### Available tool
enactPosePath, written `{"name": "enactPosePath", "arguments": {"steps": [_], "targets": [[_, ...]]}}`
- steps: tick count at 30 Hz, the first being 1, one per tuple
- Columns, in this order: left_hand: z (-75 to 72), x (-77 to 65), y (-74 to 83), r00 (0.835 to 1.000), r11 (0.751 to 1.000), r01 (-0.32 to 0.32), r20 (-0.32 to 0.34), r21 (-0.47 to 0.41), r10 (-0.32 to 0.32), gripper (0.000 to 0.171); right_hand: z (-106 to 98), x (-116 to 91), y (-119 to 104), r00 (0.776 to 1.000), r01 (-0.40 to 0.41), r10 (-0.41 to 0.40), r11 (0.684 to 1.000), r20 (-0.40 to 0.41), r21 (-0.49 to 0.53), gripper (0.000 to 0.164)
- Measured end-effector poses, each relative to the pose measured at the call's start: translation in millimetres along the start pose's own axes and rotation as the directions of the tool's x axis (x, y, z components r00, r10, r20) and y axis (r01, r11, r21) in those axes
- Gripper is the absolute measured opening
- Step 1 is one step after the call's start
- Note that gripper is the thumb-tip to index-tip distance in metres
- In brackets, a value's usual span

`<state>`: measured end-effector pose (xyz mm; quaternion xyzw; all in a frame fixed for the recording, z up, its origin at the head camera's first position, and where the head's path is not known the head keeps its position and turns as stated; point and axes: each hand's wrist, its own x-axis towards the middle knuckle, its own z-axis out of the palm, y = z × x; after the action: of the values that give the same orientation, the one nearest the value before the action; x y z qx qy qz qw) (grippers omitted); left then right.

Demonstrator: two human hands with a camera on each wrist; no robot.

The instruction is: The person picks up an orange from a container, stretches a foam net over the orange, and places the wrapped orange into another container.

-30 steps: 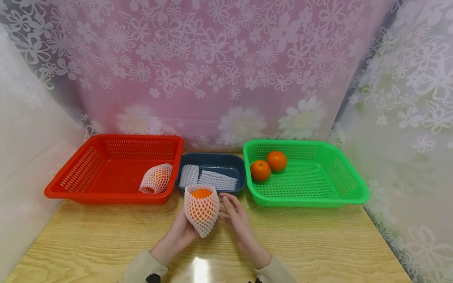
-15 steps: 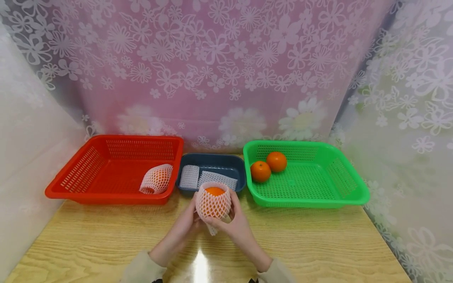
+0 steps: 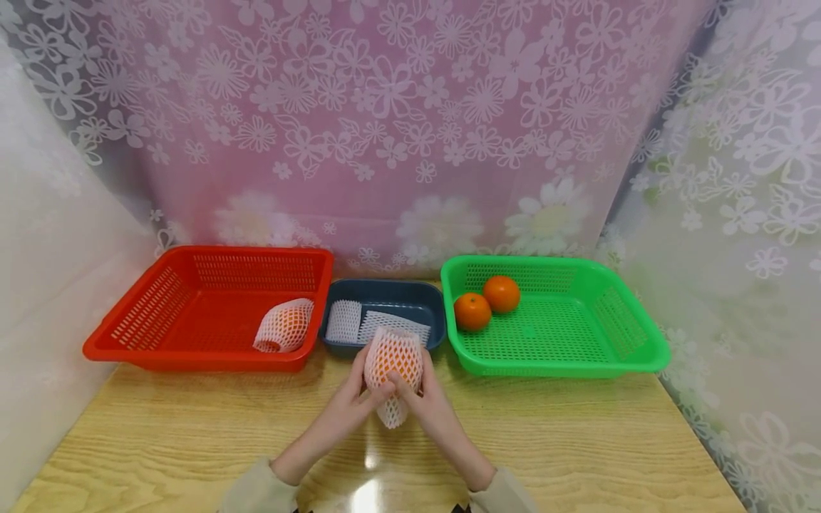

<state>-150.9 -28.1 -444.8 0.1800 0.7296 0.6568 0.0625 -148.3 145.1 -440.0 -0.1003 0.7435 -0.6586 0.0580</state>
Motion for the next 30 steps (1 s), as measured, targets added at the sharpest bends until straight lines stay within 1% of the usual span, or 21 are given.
{"name": "enactPosePath", "arguments": {"steps": [3, 6, 9, 13, 16, 18, 20, 23, 26, 28, 29, 30], "targets": [[1.0, -0.5, -0.5, 0.999, 0.999, 0.015, -0.033, 0.048, -0.013, 0.093, -1, 0, -2, 0.995, -0.036, 0.031, 0.998, 0.091, 0.053, 0.061], [0.8, 0.0, 0.7, 0.996, 0.996, 0.034, -0.089, 0.083, -0.026, 0.092, -1, 0, -5, 0.988, -0.062, 0.047, 0.993, 0.147, 0.098, 0.062], [-1.7, 0.9, 4.0, 0.990, 0.992, 0.038, -0.139, 0.118, -0.022, 0.088, -1, 0, -7, 0.988, -0.063, 0.051, 0.995, 0.147, 0.077, 0.061], [-8.4, 1.7, 9.3, 0.988, 0.990, 0.028, -0.154, 0.137, -0.007, 0.085, 0, 0, -10, 0.991, -0.053, 0.049, 0.998, 0.123, 0.034, 0.055], [-16.7, 3.1, 15.8, 0.986, 0.990, 0.010, -0.163, 0.144, 0.014, 0.084, 0, 2, -13, 0.995, 0.004, -0.005, 1.000, 0.102, 0.019, 0.052], [-26.3, 5.0, 22.1, 0.980, 0.985, 0.001, -0.194, 0.173, 0.033, 0.082, -2, 5, -15, 0.995, 0.064, -0.064, 0.998, 0.081, 0.008, 0.050], [-41.4, 7.8, 29.4, 0.968, 0.976, -0.002, -0.244, 0.217, 0.056, 0.081, -5, 8, -16, 0.990, 0.129, -0.128, 0.992, 0.064, -0.004, 0.048], [-74.3, 12.2, 39.4, 0.937, 0.952, 0.041, -0.342, 0.302, 0.068, 0.085, -14, 10, -17, 0.983, 0.181, -0.181, 0.983, 0.046, -0.010, 0.045], [-115.1, 17.3, 45.1, 0.897, 0.928, 0.115, -0.438, 0.355, 0.056, 0.090, -22, 10, -17, 0.982, 0.187, -0.187, 0.982, 0.032, 0.005, 0.044], [-142.4, 20.2, 44.9, 0.871, 0.910, 0.168, -0.490, 0.379, 0.044, 0.093, -27, 9, -17, 0.983, 0.179, -0.179, 0.984, 0.026, 0.013, 0.043], [-155.1, 21.3, 43.6, 0.858, 0.895, 0.200, -0.513, 0.399, 0.036, 0.094, -29, 9, -17, 0.984, 0.174, -0.174, 0.985, 0.024, 0.016, 0.043], [-166.9, 21.9, 42.2, 0.849, 0.878, 0.229, -0.527, 0.420, 0.031, 0.095, -31, 9, -17, 0.985, 0.170, -0.170, 0.985, 0.022, 0.017, 0.043]]}}
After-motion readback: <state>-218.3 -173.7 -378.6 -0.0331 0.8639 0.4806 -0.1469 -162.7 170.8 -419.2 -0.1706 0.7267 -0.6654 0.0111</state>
